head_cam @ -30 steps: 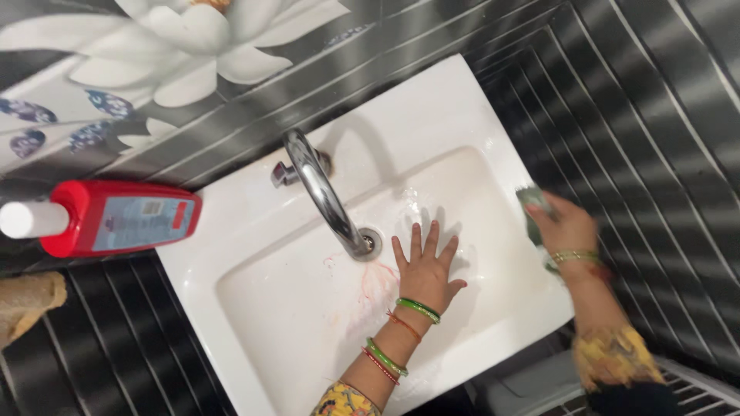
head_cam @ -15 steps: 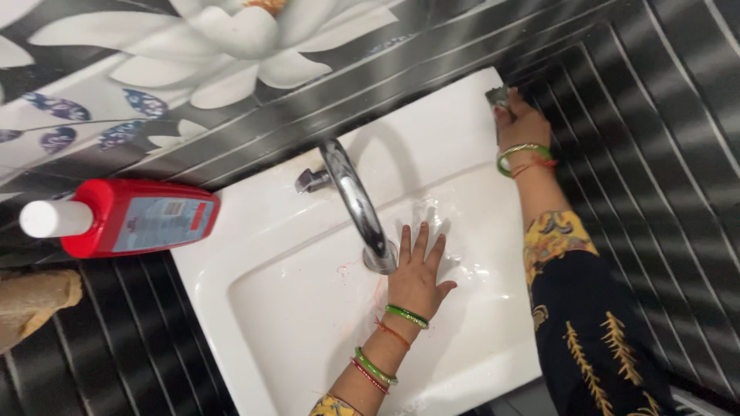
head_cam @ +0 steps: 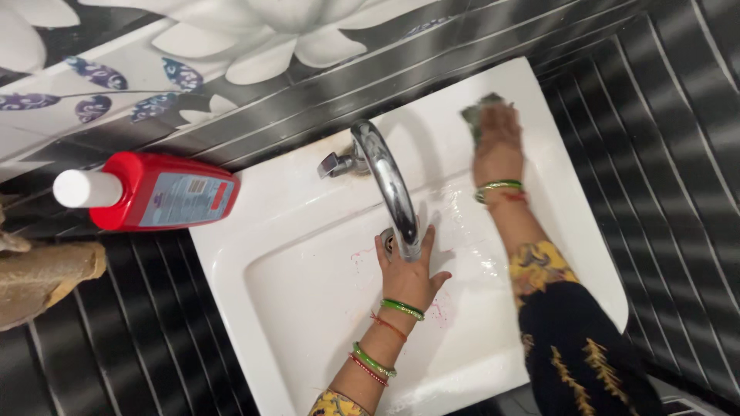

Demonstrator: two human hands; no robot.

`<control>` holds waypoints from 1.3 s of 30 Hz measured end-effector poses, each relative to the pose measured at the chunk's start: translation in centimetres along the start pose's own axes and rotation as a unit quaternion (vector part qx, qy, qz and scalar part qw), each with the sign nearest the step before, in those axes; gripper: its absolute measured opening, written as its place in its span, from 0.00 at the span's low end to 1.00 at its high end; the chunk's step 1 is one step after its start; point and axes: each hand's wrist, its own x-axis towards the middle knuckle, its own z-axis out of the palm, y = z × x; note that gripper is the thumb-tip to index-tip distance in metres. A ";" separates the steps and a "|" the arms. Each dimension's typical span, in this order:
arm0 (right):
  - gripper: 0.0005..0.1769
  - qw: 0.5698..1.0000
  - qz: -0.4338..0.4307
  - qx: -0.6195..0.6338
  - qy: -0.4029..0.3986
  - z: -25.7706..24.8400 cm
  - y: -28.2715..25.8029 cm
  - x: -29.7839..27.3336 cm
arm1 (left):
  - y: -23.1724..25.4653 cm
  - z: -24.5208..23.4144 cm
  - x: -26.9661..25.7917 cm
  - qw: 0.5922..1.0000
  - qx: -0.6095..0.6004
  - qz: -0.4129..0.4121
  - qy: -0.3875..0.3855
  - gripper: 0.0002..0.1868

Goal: The person cleans a bathroom sink by applying a cleaning liquid from a bottle and scrubbing the surfaces and the faucet with a sponge.

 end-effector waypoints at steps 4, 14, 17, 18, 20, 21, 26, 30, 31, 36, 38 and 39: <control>0.31 0.989 -0.148 0.006 0.008 3.9 -5.5 -2.9 | 0.2 -0.2 0.2 0.999 0.002 -0.023 -0.028 0.52; 0.25 0.990 -0.127 -0.017 0.055 1.6 0.7 4.6 | -3.6 -1.8 -2.0 0.997 0.017 -0.072 -0.004 0.55; 0.23 0.990 -0.115 0.081 -0.005 3.6 -3.4 4.4 | -3.8 -2.2 -2.3 0.997 0.014 -0.079 0.007 0.54; 0.23 0.989 -0.128 0.076 -0.008 3.9 -4.9 3.3 | -3.8 -2.3 -2.5 0.996 0.012 -0.082 0.009 0.54; 0.24 0.988 -0.146 0.057 -0.006 4.4 -7.6 0.3 | -3.8 -2.6 -3.1 0.996 0.008 -0.089 0.011 0.54; 0.24 0.989 -0.143 0.047 0.001 4.4 -8.6 -1.4 | -3.9 -2.8 -3.5 0.995 0.008 -0.099 -0.005 0.54; 0.26 0.994 -0.101 0.022 0.030 5.9 -13.9 -7.2 | -6.3 -2.3 -5.8 0.988 0.029 -0.150 -0.015 0.51; 0.27 0.993 -0.109 -0.037 0.013 6.7 -14.9 -8.5 | -7.9 -1.3 -7.7 0.976 0.119 -0.174 0.048 0.47; 0.28 0.985 -0.161 -0.054 0.018 6.0 -13.4 -8.0 | -7.9 -1.5 -8.2 0.976 0.107 -0.185 0.036 0.46; 0.28 0.994 -0.105 0.040 0.017 4.4 -11.2 -8.7 | -7.1 -3.6 -8.8 0.971 -0.006 -0.240 0.001 0.46; 0.27 0.989 -0.133 0.054 0.041 6.0 -14.1 -9.5 | -7.5 -4.0 -8.7 0.974 -0.005 -0.224 0.040 0.44; 0.29 0.985 -0.166 0.040 0.007 6.4 -15.7 -10.3 | -7.9 -4.2 -8.5 0.974 0.000 -0.220 0.058 0.44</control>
